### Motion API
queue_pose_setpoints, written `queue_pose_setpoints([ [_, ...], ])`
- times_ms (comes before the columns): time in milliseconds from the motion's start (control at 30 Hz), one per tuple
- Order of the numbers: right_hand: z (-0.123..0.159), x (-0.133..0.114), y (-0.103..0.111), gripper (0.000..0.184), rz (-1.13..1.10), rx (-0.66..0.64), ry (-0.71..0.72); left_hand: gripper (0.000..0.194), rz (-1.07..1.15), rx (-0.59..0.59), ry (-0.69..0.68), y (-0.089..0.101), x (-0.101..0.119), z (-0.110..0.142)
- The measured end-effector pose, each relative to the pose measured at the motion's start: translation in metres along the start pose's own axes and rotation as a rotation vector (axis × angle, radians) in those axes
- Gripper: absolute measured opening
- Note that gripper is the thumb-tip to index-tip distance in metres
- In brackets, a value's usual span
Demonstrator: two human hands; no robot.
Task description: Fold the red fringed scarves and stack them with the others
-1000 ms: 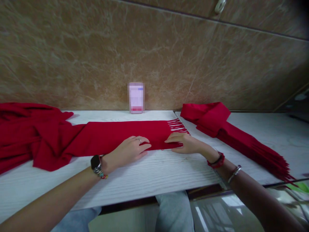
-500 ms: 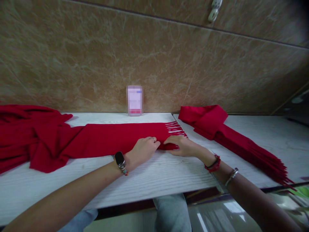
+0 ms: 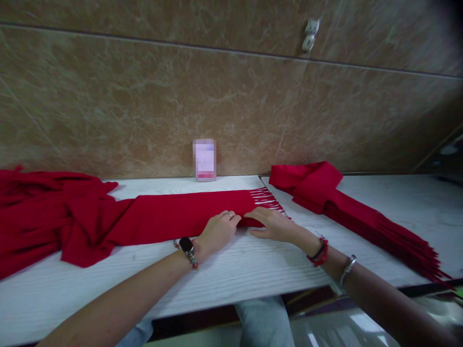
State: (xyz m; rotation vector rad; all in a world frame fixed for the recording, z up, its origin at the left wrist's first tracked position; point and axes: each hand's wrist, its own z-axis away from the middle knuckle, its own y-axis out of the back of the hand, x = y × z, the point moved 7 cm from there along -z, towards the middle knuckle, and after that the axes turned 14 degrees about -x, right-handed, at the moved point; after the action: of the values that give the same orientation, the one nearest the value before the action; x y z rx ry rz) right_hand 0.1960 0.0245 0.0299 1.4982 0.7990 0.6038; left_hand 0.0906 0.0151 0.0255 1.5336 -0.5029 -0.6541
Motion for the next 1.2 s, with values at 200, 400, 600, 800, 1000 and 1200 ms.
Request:
queue_pose_setpoints([
  [200,-0.003,0.005,-0.004,0.029,0.045,0.045,-0.007,0.017,0.092,-0.003,0.015,0.001,-0.003,0.0],
  [400,-0.004,0.014,0.001,0.017,-0.039,0.113,0.023,0.016,0.015,0.006,-0.044,0.005,0.003,0.002],
  [600,0.0,0.012,0.009,0.017,-0.052,0.142,0.08,0.012,-0.063,0.029,-0.042,0.007,0.004,0.002],
  [800,0.0,0.014,0.007,0.015,-0.017,0.184,0.06,0.013,-0.03,0.037,-0.034,0.008,0.003,0.001],
  [1000,0.004,0.013,0.01,0.02,-0.018,0.17,0.118,0.015,-0.012,0.044,-0.061,0.009,0.005,0.002],
  [1200,0.011,0.013,0.018,0.024,-0.089,0.097,0.139,0.017,-0.029,-0.005,-0.162,0.007,0.012,0.003],
])
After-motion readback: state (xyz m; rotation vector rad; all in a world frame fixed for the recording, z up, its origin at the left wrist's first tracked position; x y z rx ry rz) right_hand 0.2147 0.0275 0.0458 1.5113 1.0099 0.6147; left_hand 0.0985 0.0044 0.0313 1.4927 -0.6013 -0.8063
